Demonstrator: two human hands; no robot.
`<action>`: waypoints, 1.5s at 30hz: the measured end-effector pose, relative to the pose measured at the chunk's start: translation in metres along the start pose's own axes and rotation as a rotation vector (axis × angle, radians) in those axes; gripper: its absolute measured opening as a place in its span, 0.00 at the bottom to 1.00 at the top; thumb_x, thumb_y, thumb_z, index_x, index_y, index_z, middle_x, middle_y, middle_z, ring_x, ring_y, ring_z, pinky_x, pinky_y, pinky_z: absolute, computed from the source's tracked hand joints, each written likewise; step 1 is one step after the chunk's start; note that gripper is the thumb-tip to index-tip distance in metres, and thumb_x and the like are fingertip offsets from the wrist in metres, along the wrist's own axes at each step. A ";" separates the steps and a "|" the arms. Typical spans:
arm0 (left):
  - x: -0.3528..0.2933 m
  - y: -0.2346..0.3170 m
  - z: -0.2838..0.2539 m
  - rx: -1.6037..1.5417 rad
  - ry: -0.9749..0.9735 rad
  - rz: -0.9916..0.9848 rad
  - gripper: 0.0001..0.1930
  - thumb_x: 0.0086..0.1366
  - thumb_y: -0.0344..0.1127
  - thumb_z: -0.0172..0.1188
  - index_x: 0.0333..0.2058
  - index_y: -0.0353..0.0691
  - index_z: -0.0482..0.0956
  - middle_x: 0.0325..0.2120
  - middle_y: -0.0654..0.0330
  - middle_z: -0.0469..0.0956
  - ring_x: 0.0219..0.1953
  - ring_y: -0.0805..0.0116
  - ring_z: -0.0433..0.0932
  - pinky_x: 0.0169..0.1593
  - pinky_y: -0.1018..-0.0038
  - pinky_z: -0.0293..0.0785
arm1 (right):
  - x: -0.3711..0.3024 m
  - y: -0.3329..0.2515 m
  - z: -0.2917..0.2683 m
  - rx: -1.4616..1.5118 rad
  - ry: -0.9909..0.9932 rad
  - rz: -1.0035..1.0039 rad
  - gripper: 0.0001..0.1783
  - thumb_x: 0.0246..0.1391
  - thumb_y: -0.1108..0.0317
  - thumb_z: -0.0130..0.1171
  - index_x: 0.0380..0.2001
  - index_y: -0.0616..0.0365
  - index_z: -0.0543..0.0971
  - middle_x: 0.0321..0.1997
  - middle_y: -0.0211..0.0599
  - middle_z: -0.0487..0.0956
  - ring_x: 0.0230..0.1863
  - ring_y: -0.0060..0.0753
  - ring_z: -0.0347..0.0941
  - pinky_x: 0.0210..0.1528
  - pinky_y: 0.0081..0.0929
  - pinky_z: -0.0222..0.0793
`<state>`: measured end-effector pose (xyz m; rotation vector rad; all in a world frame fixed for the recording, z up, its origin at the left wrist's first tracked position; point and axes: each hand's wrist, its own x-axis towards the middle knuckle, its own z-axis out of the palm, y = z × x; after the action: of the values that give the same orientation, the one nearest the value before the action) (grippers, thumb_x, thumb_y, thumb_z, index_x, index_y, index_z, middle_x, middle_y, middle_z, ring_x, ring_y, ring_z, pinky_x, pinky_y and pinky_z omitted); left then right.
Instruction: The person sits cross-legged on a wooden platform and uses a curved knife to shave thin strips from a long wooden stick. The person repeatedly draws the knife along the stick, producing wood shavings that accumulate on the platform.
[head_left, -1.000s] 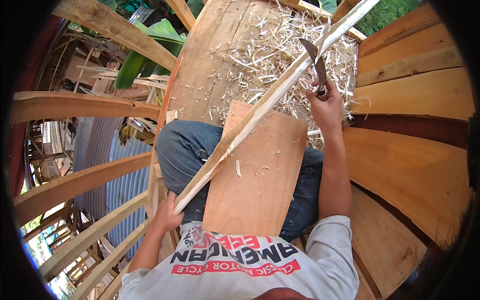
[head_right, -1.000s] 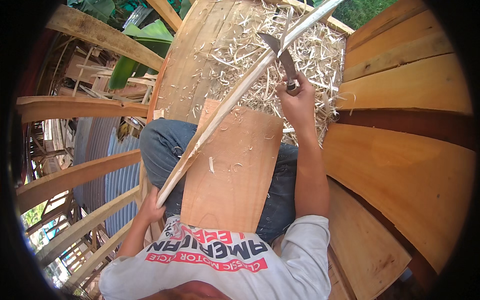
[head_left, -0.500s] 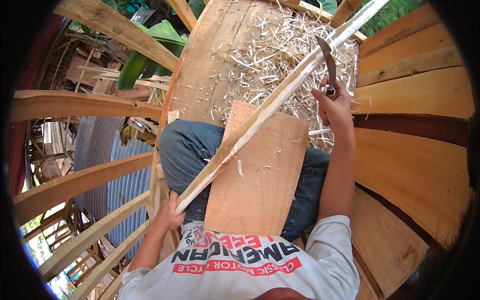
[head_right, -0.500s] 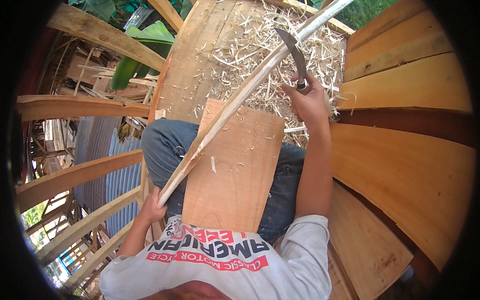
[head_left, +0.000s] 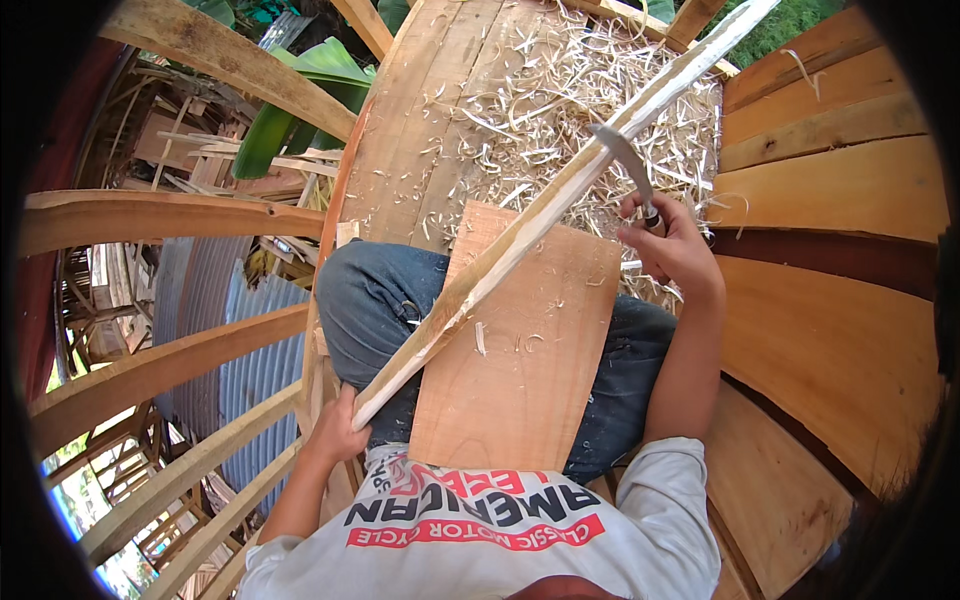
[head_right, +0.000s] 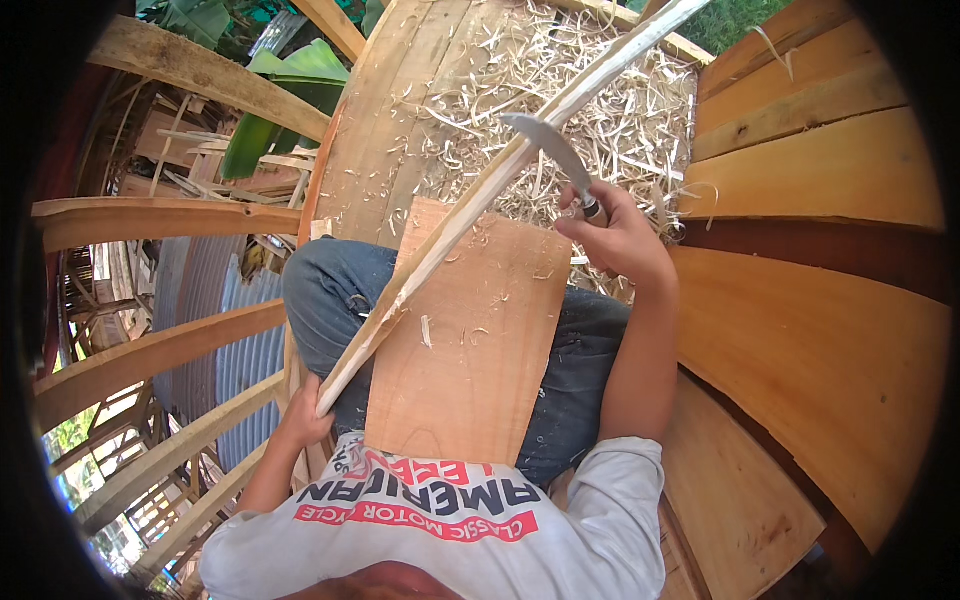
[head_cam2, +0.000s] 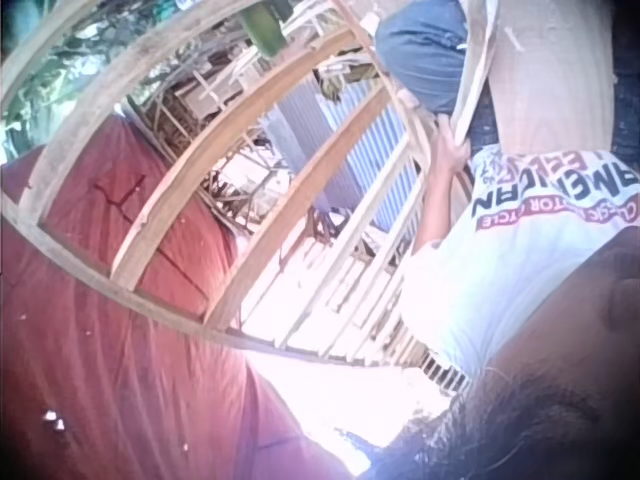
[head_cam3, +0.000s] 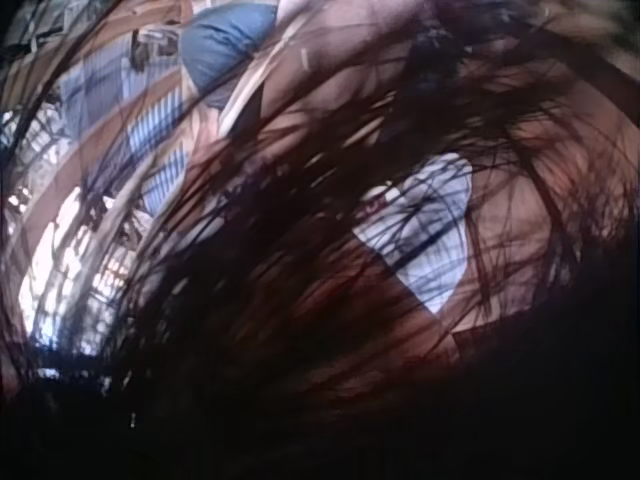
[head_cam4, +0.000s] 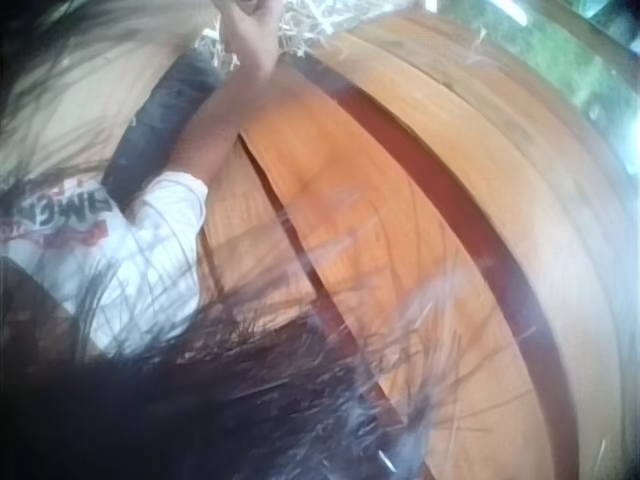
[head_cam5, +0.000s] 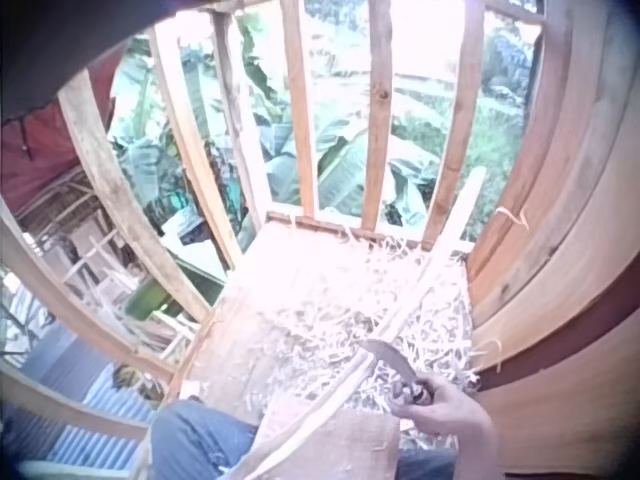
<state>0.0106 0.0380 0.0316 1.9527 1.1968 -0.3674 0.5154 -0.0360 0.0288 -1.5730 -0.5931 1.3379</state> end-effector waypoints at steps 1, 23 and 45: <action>0.002 -0.001 0.001 -0.011 -0.001 -0.003 0.23 0.44 0.27 0.56 0.42 0.33 0.63 0.28 0.35 0.74 0.36 0.31 0.72 0.38 0.51 0.68 | -0.003 -0.003 -0.003 0.070 0.080 -0.003 0.17 0.50 0.72 0.65 0.40 0.55 0.69 0.09 0.18 0.64 0.08 0.11 0.54 0.10 0.18 0.44; -0.008 0.008 0.044 0.161 0.364 -0.004 0.20 0.46 0.30 0.59 0.37 0.34 0.62 0.19 0.41 0.74 0.26 0.37 0.76 0.28 0.51 0.71 | -0.001 0.020 0.061 -0.815 0.236 -0.789 0.16 0.51 0.60 0.66 0.22 0.59 0.72 0.14 0.39 0.70 0.14 0.39 0.67 0.18 0.30 0.62; -0.004 -0.006 0.052 0.124 0.408 0.027 0.20 0.44 0.31 0.61 0.34 0.33 0.62 0.19 0.41 0.73 0.25 0.37 0.75 0.27 0.52 0.71 | 0.012 0.022 0.050 -0.803 0.518 -0.535 0.27 0.56 0.50 0.60 0.17 0.63 0.71 0.10 0.47 0.66 0.12 0.47 0.63 0.17 0.35 0.57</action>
<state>0.0110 -0.0019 -0.0018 2.2186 1.4271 -0.0258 0.4671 -0.0178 0.0061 -2.0736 -1.1930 0.2454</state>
